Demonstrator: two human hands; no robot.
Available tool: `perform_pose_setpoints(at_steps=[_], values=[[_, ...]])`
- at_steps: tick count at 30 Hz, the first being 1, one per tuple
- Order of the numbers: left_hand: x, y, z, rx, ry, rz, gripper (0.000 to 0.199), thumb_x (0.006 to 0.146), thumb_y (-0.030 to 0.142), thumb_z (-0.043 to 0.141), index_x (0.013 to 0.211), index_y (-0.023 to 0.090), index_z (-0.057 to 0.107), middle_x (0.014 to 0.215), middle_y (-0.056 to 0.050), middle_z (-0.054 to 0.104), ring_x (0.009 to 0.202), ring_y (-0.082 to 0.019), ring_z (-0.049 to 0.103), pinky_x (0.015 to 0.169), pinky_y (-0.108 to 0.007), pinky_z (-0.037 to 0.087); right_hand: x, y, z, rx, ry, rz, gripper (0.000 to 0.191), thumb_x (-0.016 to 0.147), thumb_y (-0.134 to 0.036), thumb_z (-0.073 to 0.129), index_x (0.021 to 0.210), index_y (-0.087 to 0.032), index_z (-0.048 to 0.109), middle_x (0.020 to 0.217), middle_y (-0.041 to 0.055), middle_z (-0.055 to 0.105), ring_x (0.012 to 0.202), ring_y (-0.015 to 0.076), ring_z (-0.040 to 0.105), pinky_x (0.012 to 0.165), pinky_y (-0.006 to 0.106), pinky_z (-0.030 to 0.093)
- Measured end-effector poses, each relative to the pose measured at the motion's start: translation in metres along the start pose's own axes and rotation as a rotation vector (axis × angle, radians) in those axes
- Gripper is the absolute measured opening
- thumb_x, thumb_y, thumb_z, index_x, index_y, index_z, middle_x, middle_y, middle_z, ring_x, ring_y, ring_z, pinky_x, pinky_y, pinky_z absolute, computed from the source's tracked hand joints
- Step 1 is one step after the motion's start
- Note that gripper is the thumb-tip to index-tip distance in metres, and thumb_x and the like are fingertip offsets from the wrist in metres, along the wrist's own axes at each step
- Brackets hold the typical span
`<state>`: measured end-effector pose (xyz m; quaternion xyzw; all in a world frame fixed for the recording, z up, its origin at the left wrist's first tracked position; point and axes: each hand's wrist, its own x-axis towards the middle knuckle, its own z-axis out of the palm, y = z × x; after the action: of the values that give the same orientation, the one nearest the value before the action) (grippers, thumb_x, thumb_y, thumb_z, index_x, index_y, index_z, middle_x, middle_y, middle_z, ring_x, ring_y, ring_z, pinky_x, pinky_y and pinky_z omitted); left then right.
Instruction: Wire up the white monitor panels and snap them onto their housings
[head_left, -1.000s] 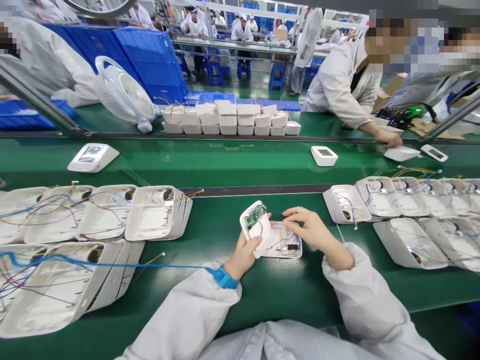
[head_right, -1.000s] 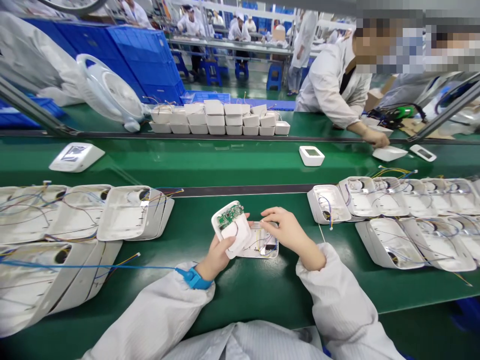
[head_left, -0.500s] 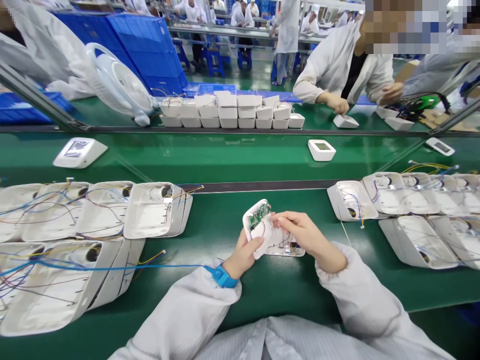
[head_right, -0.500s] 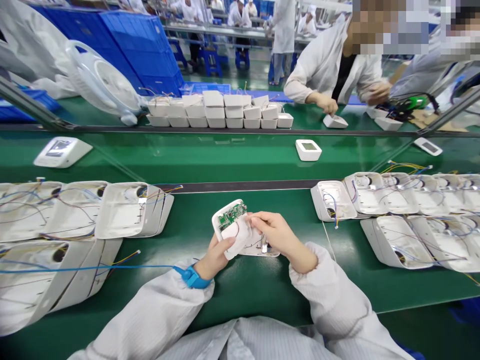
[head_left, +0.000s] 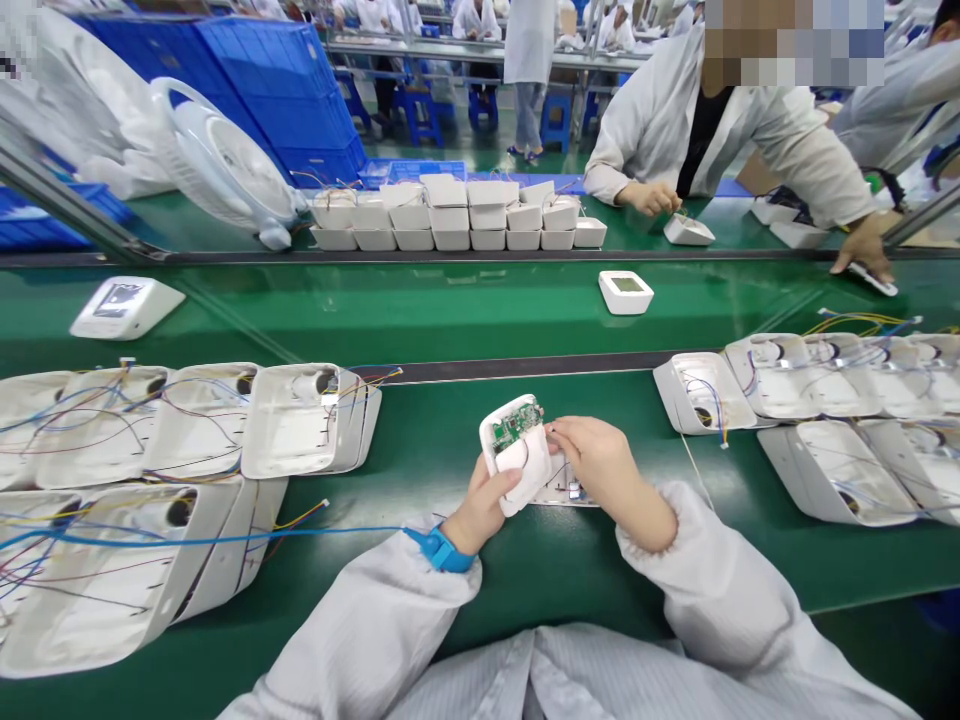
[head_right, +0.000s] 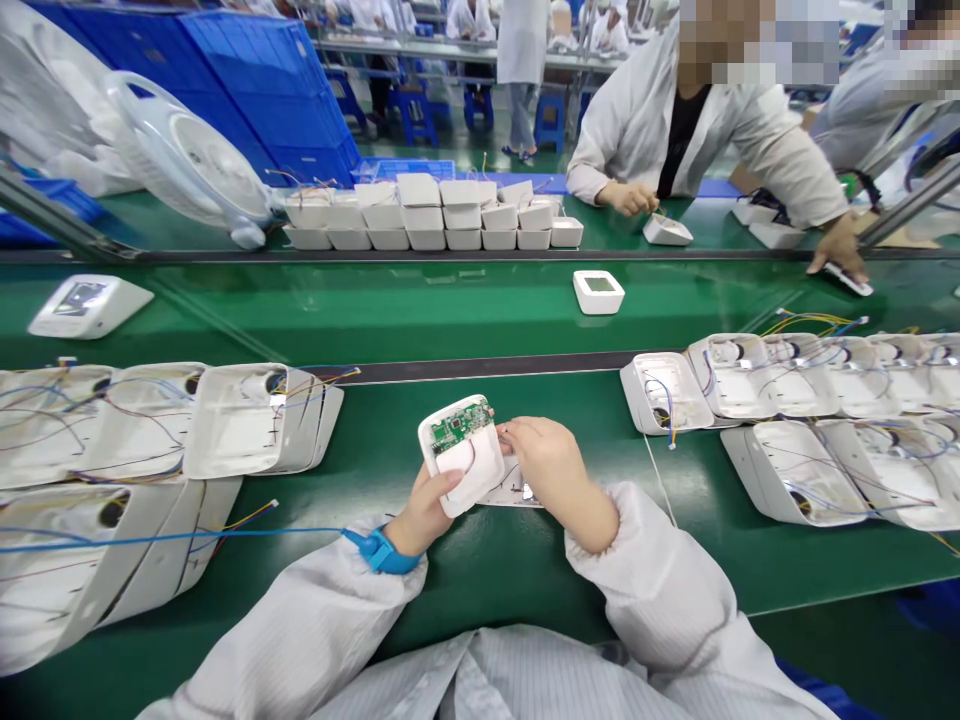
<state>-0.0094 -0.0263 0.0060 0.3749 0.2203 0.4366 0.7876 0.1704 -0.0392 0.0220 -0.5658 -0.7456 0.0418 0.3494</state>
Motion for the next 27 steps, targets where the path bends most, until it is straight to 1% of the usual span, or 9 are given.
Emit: perform_pose_setpoints(at_steps=[1, 3, 5, 7, 12, 14, 17, 22, 27], values=[[0.001, 0.001, 0.001, -0.004, 0.0, -0.007, 0.055, 0.072, 0.037, 0.071, 0.119, 0.011, 0.065, 0.114, -0.016, 0.068, 0.117, -0.038, 0.057, 0.106, -0.052, 0.04, 0.0, 0.002, 0.0, -0.027, -0.01, -0.031, 0.02, 0.096, -0.02, 0.051, 0.097, -0.021, 0.071, 0.102, 0.0082, 0.072, 0.092, 0.0232, 0.067, 0.085, 0.038, 0.051], [0.001, 0.003, 0.002, 0.005, -0.002, -0.031, 0.056, 0.07, 0.036, 0.073, 0.119, 0.011, 0.065, 0.115, -0.015, 0.068, 0.118, -0.038, 0.057, 0.107, -0.053, 0.039, 0.001, 0.005, -0.001, -0.062, -0.036, -0.052, 0.018, 0.096, -0.021, 0.053, 0.093, -0.02, 0.07, 0.097, 0.0086, 0.072, 0.088, 0.0234, 0.066, 0.081, 0.038, 0.051], [0.0, 0.003, 0.001, 0.024, -0.006, -0.055, 0.057, 0.07, 0.035, 0.074, 0.122, 0.013, 0.063, 0.118, -0.015, 0.067, 0.121, -0.037, 0.055, 0.108, -0.052, 0.038, 0.002, 0.006, -0.004, -0.079, -0.056, -0.029, 0.019, 0.096, -0.023, 0.054, 0.086, -0.018, 0.069, 0.085, 0.0079, 0.072, 0.079, 0.0226, 0.066, 0.074, 0.036, 0.05], [-0.001, 0.001, -0.002, 0.046, 0.0, -0.059, 0.058, 0.071, 0.036, 0.074, 0.124, 0.015, 0.062, 0.122, -0.013, 0.065, 0.122, -0.036, 0.054, 0.109, -0.05, 0.038, 0.004, 0.004, -0.008, -0.067, -0.061, 0.01, 0.019, 0.096, -0.024, 0.055, 0.082, -0.018, 0.067, 0.079, 0.0063, 0.071, 0.073, 0.0213, 0.065, 0.069, 0.034, 0.049], [-0.005, -0.008, -0.015, 0.193, 0.082, -0.039, 0.057, 0.072, 0.036, 0.077, 0.124, 0.019, 0.061, 0.126, -0.01, 0.063, 0.121, -0.035, 0.054, 0.106, -0.049, 0.04, 0.005, -0.014, -0.021, 0.094, -0.134, 0.0, 0.017, 0.097, -0.029, 0.054, 0.086, -0.02, 0.064, 0.084, 0.0031, 0.071, 0.076, 0.0177, 0.066, 0.07, 0.03, 0.047], [-0.006, -0.01, -0.019, 0.243, 0.041, -0.029, 0.057, 0.072, 0.035, 0.078, 0.124, 0.021, 0.061, 0.126, -0.009, 0.063, 0.119, -0.033, 0.055, 0.105, -0.047, 0.041, 0.004, -0.02, -0.024, 0.102, -0.152, 0.0, 0.019, 0.097, -0.031, 0.053, 0.085, -0.021, 0.063, 0.079, 0.0022, 0.07, 0.072, 0.017, 0.064, 0.068, 0.029, 0.045], [-0.006, -0.008, -0.018, 0.27, -0.035, -0.019, 0.057, 0.074, 0.037, 0.075, 0.127, 0.022, 0.06, 0.126, -0.009, 0.063, 0.115, -0.031, 0.057, 0.104, -0.045, 0.042, 0.003, -0.024, -0.026, 0.101, -0.147, 0.019, 0.02, 0.097, -0.031, 0.054, 0.081, -0.021, 0.062, 0.074, 0.0016, 0.067, 0.066, 0.0162, 0.062, 0.064, 0.029, 0.042], [-0.005, -0.007, -0.017, 0.283, -0.044, 0.002, 0.057, 0.076, 0.037, 0.074, 0.129, 0.021, 0.059, 0.127, -0.009, 0.062, 0.116, -0.032, 0.056, 0.104, -0.046, 0.041, 0.003, -0.023, -0.025, 0.169, -0.143, 0.076, 0.019, 0.095, -0.031, 0.056, 0.079, -0.021, 0.061, 0.073, 0.0006, 0.066, 0.064, 0.0151, 0.06, 0.063, 0.028, 0.041], [-0.005, -0.009, -0.018, 0.289, -0.046, -0.001, 0.058, 0.076, 0.036, 0.074, 0.13, 0.021, 0.058, 0.133, -0.009, 0.058, 0.125, -0.034, 0.05, 0.109, -0.048, 0.036, 0.003, -0.023, -0.023, 0.248, -0.119, 0.118, 0.02, 0.093, -0.032, 0.058, 0.077, -0.021, 0.061, 0.071, 0.0, 0.066, 0.062, 0.0149, 0.059, 0.061, 0.027, 0.042]])
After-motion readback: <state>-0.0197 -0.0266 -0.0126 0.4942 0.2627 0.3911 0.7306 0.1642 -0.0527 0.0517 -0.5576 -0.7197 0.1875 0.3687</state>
